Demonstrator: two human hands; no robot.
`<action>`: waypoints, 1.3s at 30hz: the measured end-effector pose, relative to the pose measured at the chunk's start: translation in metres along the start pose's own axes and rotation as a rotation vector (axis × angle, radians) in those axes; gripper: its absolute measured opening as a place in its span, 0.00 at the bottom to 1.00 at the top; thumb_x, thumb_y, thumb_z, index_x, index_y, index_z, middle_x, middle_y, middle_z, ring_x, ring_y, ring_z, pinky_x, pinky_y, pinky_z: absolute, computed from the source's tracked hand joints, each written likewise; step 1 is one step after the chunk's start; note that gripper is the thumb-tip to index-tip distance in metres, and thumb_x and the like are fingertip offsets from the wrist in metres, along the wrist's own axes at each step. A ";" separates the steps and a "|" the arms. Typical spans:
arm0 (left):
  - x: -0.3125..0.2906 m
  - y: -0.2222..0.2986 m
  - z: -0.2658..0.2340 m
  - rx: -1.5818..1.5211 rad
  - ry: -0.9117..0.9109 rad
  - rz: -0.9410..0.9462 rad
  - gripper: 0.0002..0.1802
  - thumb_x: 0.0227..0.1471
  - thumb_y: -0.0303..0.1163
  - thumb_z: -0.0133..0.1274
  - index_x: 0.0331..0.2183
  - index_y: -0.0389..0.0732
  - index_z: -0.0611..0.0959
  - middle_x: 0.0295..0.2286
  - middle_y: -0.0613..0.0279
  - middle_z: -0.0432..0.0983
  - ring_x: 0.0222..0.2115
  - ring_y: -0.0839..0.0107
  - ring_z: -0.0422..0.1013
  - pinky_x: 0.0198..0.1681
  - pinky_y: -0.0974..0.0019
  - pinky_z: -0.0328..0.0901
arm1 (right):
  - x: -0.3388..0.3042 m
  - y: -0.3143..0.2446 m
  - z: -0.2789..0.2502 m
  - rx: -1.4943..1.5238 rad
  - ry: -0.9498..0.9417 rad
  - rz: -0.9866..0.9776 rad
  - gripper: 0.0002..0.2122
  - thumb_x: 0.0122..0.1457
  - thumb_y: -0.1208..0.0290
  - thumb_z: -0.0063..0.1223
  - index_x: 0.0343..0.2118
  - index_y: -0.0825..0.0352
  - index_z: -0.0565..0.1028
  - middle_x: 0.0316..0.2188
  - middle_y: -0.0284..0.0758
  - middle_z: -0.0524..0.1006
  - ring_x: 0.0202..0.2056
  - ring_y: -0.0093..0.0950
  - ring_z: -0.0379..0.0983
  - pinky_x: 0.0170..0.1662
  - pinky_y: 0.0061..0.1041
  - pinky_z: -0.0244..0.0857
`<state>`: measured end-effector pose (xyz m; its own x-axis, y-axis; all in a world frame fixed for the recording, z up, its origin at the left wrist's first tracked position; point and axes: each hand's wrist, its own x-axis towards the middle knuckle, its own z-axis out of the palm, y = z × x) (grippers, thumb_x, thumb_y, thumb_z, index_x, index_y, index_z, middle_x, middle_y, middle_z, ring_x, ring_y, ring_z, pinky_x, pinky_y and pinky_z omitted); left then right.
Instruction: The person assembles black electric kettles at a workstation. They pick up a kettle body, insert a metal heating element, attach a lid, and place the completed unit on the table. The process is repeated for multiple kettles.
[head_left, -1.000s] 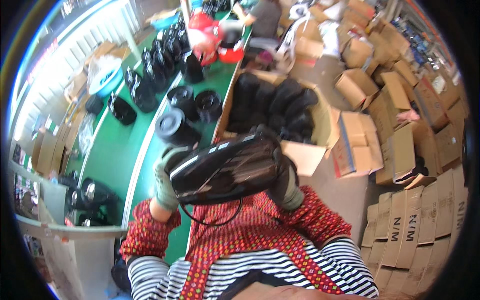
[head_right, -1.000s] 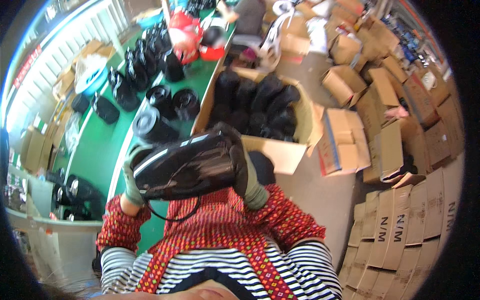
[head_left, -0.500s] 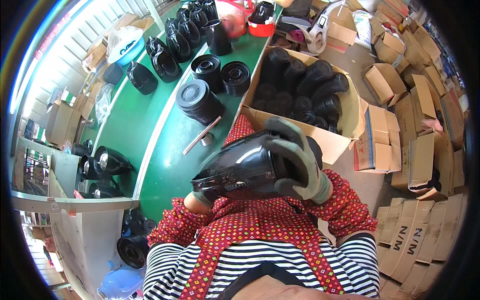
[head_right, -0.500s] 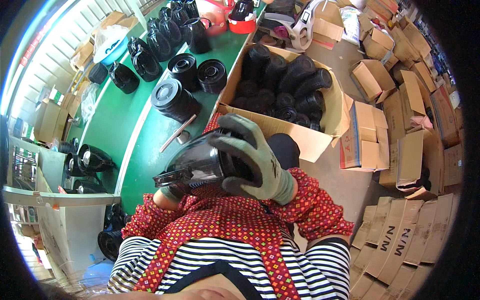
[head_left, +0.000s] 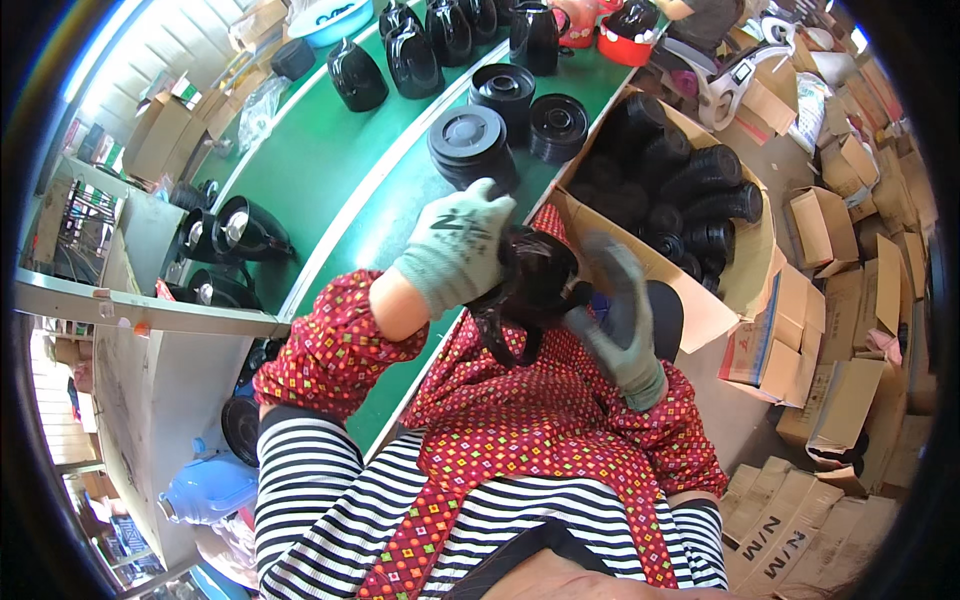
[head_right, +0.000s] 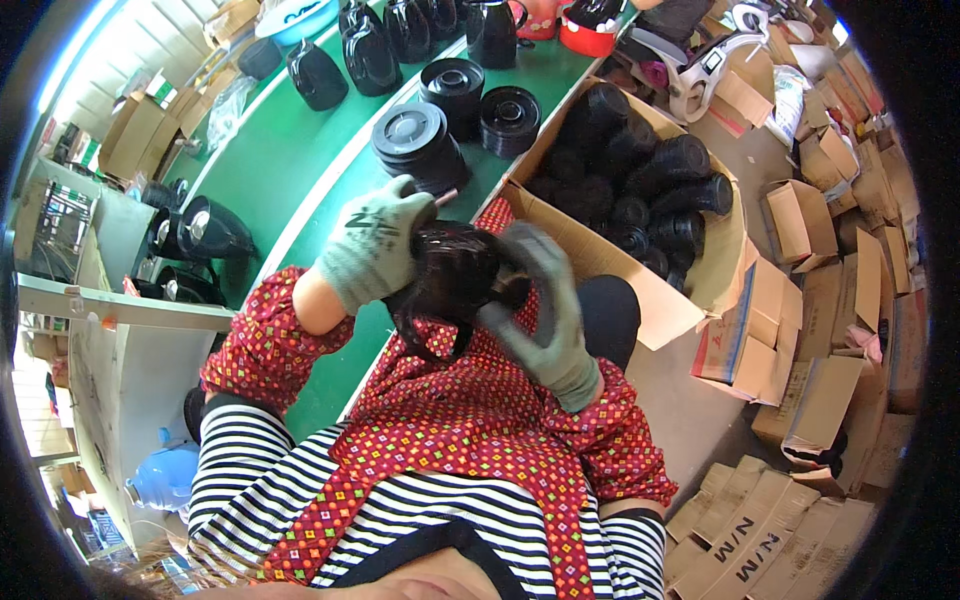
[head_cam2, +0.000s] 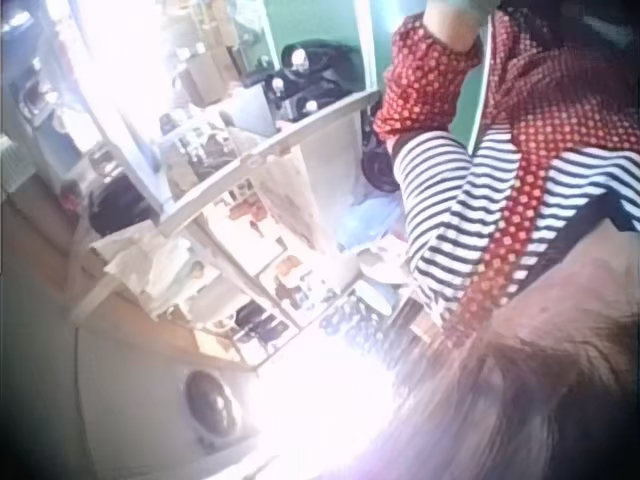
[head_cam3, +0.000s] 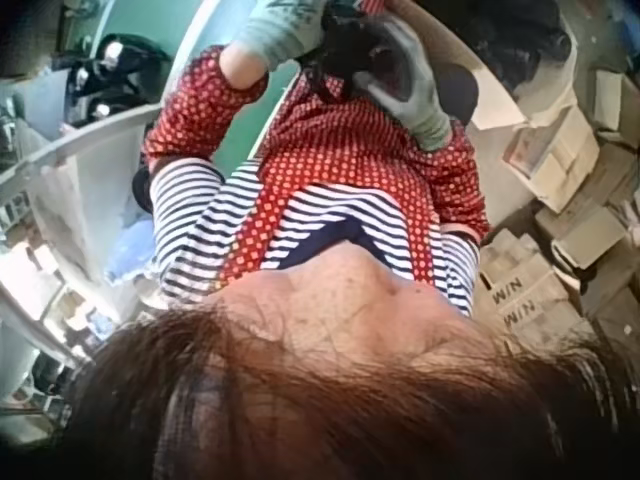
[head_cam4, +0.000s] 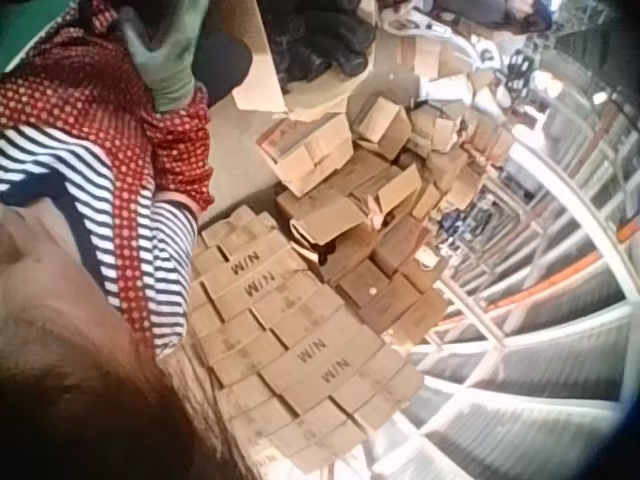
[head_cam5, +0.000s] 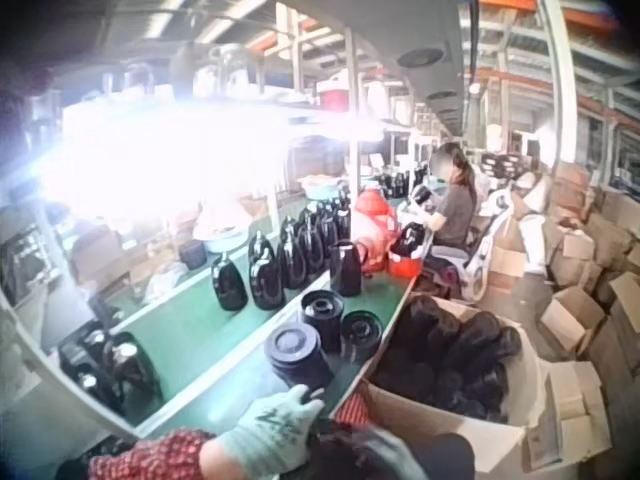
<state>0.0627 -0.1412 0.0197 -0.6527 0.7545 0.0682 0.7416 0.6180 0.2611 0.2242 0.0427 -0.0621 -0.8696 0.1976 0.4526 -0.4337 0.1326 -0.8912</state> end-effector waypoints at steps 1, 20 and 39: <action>0.002 0.004 0.004 0.009 -0.055 -0.001 0.31 0.46 0.37 0.67 0.52 0.39 0.80 0.46 0.42 0.75 0.41 0.42 0.78 0.45 0.50 0.73 | 0.012 -0.015 0.005 -0.100 -0.161 -0.116 0.31 0.61 0.76 0.60 0.68 0.71 0.65 0.66 0.46 0.65 0.65 0.40 0.66 0.67 0.38 0.62; -0.028 0.000 0.026 -0.309 -0.089 0.484 0.39 0.39 0.40 0.75 0.55 0.49 0.83 0.64 0.37 0.59 0.66 0.35 0.57 0.68 0.40 0.59 | 0.013 -0.049 -0.033 -0.851 -0.440 -0.042 0.37 0.40 0.70 0.76 0.60 0.54 0.79 0.64 0.51 0.66 0.63 0.52 0.68 0.64 0.46 0.65; -0.035 0.032 0.049 -0.592 0.195 0.500 0.49 0.35 0.34 0.78 0.61 0.40 0.76 0.62 0.37 0.66 0.63 0.36 0.66 0.64 0.46 0.66 | 0.019 0.059 -0.097 0.218 0.088 0.619 0.25 0.73 0.58 0.50 0.65 0.71 0.69 0.64 0.40 0.71 0.60 0.28 0.70 0.65 0.30 0.63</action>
<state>0.1172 -0.1374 -0.0211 -0.3201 0.8253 0.4653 0.7838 -0.0451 0.6194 0.2053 0.1483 -0.1036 -0.9551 0.2540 -0.1528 0.0942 -0.2285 -0.9690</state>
